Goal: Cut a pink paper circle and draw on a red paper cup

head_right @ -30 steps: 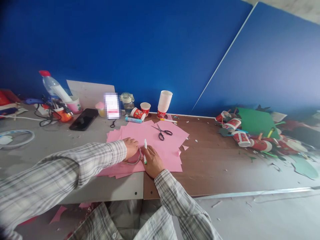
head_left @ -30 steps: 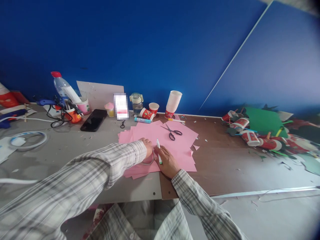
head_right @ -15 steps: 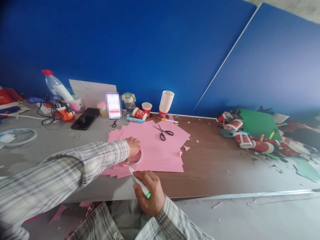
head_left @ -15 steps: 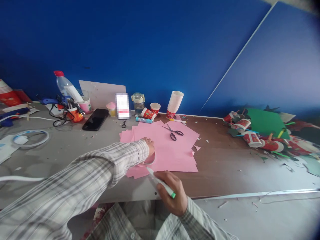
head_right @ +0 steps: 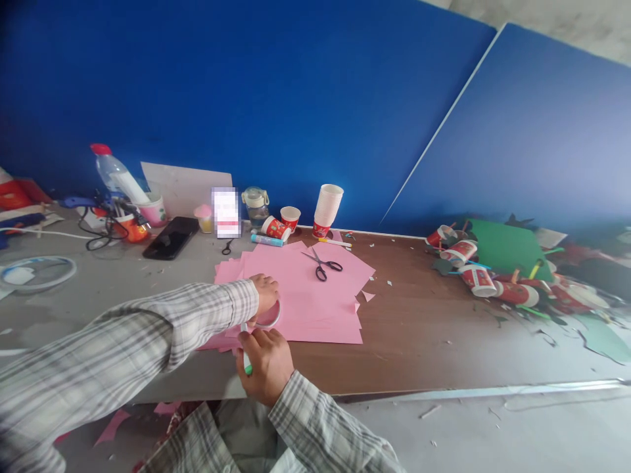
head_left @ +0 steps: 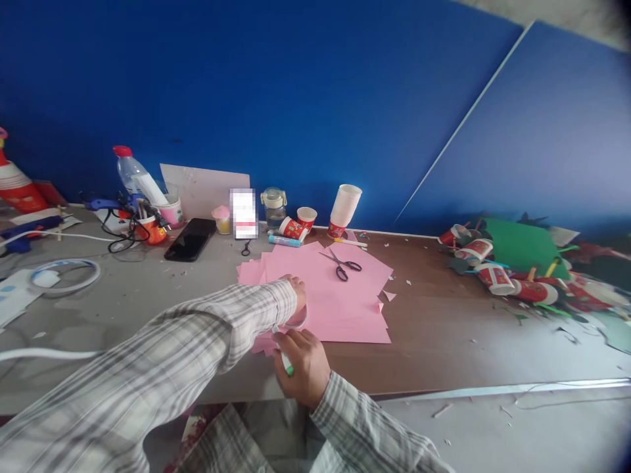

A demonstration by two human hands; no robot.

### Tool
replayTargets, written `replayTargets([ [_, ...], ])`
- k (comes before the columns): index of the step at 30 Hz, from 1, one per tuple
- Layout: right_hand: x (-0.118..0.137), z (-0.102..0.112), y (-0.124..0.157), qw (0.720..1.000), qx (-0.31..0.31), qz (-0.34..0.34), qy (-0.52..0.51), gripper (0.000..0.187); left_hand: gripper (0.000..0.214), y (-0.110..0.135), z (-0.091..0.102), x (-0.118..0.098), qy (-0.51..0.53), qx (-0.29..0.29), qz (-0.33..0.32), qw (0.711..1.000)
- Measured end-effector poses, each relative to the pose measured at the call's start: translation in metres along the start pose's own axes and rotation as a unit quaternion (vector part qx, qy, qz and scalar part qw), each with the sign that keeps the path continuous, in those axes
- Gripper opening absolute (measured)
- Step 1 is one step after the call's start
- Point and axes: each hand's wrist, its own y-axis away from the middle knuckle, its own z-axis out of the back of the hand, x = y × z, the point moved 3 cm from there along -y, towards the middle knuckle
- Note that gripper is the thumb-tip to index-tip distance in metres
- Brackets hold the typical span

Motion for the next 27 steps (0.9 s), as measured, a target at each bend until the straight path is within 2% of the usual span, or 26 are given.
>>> replayTargets([
  [11, 0.002, -0.008, -0.002, 1.0, -0.002, 0.002, 0.026, 0.02, 0.075, 0.004, 0.006, -0.001, 0.009, -0.006, -0.006, 1.0],
  [18, -0.001, -0.001, 0.01, 0.999, 0.028, -0.004, 0.03, 0.018, 0.074, -0.001, 0.001, 0.001, 0.017, -0.013, -0.014, 1.0],
  [27, -0.015, 0.012, 0.031, 0.999, 0.028, -0.013, -0.012, 0.02, 0.076, -0.005, -0.004, 0.004, 0.003, -0.014, -0.033, 0.999],
])
